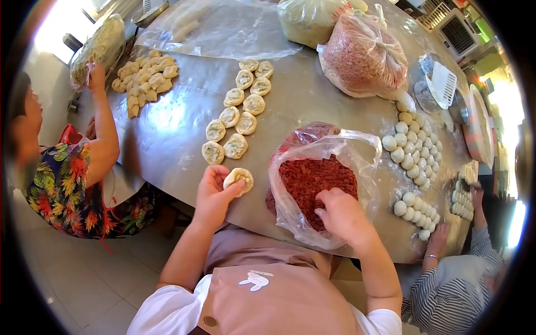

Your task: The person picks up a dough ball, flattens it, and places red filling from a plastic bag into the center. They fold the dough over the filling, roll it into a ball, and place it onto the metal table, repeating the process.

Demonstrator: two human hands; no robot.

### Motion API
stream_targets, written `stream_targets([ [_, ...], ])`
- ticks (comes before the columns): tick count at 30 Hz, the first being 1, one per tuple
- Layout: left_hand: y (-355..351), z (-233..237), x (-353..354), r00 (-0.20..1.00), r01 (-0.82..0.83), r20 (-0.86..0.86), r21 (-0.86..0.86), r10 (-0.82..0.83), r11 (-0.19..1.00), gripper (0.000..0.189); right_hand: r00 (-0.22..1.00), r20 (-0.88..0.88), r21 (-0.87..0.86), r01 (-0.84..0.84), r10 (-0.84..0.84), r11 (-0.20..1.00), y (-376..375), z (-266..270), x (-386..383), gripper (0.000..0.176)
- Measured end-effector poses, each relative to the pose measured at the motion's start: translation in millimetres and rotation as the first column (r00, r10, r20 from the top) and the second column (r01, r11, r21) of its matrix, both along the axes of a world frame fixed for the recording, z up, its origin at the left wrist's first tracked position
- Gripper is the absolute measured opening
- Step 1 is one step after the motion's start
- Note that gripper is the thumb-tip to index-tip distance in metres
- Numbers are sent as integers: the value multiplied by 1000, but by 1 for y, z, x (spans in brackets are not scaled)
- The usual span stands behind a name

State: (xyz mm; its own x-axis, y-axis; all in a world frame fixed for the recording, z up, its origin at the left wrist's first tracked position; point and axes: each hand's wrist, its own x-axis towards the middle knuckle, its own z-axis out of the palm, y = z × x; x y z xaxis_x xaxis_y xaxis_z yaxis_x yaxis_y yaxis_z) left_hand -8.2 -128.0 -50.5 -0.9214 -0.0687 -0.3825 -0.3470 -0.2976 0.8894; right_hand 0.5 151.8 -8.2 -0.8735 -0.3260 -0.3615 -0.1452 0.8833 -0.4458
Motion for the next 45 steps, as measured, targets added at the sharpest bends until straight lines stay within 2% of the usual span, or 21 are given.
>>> stream_targets([
  [1, -1, 16, 0, 999, -17, 47, 245, 5, 969, 14, 999, -19, 15, 48, -48, 999, 4, 0, -4, 23],
  [2, -3, 29, 1, 998, 52, 23, 398, -66, 916, 29, 995, -39, 30, 95, -94, 995, 6, -1, -7, 22],
  [5, 14, 54, -4, 960, 239, -31, 614, -279, 753, 39, 997, -62, -62, 33, -37, 997, 2, -1, -8, 22],
  [6, 27, 66, -7, 933, 302, -52, 650, -355, 698, 39, 999, -48, -146, -31, 24, 989, 0, -4, -7, 21],
  [9, 65, 75, -15, 845, 404, -23, 682, -535, 609, 28, 994, -86, -231, 39, -61, 972, -1, 3, -6, 21],
  [10, 77, 73, -18, 836, 399, 7, 679, -549, 616, 26, 984, -160, -242, 44, -84, 969, 6, -6, -7, 21],
  [12, 99, 61, -23, 818, 383, 69, 676, -572, 630, 22, 960, -118, -291, 211, -254, 933, 17, 12, -6, 22],
  [13, 106, 56, -25, 825, 355, 128, 641, -551, 681, 21, 937, -95, -313, 293, -336, 903, 19, 26, -6, 22],
  [14, 112, 51, -27, 830, 329, 185, 600, -527, 729, 19, 927, -211, -287, 245, -311, 926, 21, 36, -6, 23],
  [16, 125, 39, -26, 849, 293, 254, 503, -463, 813, 20, 909, -150, -343, 320, -388, 883, 17, 54, -4, 23],
  [17, 128, 33, -25, 838, 286, 252, 553, -484, 783, 23, 897, -118, -370, 358, -426, 857, 13, 59, -4, 24],
  [19, 133, 22, -25, 817, 264, 246, 644, -521, 718, 29, 910, -156, -384, 301, -383, 873, 3, 60, -8, 27],
  [20, 138, 19, -23, 835, 189, 213, 754, -507, 629, 33, 916, -177, -391, 269, -359, 880, -1, 59, -9, 28],
  [23, 137, 21, -19, 852, 153, 239, 737, -465, 659, 39, 916, -229, -393, 224, -331, 892, -6, 45, -10, 32],
  [24, 133, 24, -20, 848, 148, 237, 754, -474, 640, 35, 919, -231, -431, 196, -318, 881, -5, 45, -11, 33],
  [27, 132, 22, -21, 855, 81, 292, 741, -429, 667, 33, 906, -169, -466, 274, -389, 841, -3, 44, -7, 33],
  [30, 136, 17, -20, 854, 105, 260, 761, -450, 640, 30, 917, -214, -394, 234, -337, 889, 0, 39, -4, 34],
  [33, 142, 19, -16, 869, 190, 217, 683, -444, 705, 26, 878, -229, -380, 318, -421, 869, -8, 30, -1, 32],
  [38, 134, 25, -22, 867, 173, 236, 683, -439, 710, 23, 825, -25, -625, 428, -565, 653, -11, 26, 1, 29],
  [42, 131, 17, -21, 870, 157, 208, 743, -448, 651, 23, 807, 117, -683, 489, -579, 543, -4, 22, 5, 28],
  [45, 136, 25, -18, 871, 207, 197, 682, -449, 702, 22, 819, 63, -622, 479, -570, 620, -12, 26, 2, 28],
])
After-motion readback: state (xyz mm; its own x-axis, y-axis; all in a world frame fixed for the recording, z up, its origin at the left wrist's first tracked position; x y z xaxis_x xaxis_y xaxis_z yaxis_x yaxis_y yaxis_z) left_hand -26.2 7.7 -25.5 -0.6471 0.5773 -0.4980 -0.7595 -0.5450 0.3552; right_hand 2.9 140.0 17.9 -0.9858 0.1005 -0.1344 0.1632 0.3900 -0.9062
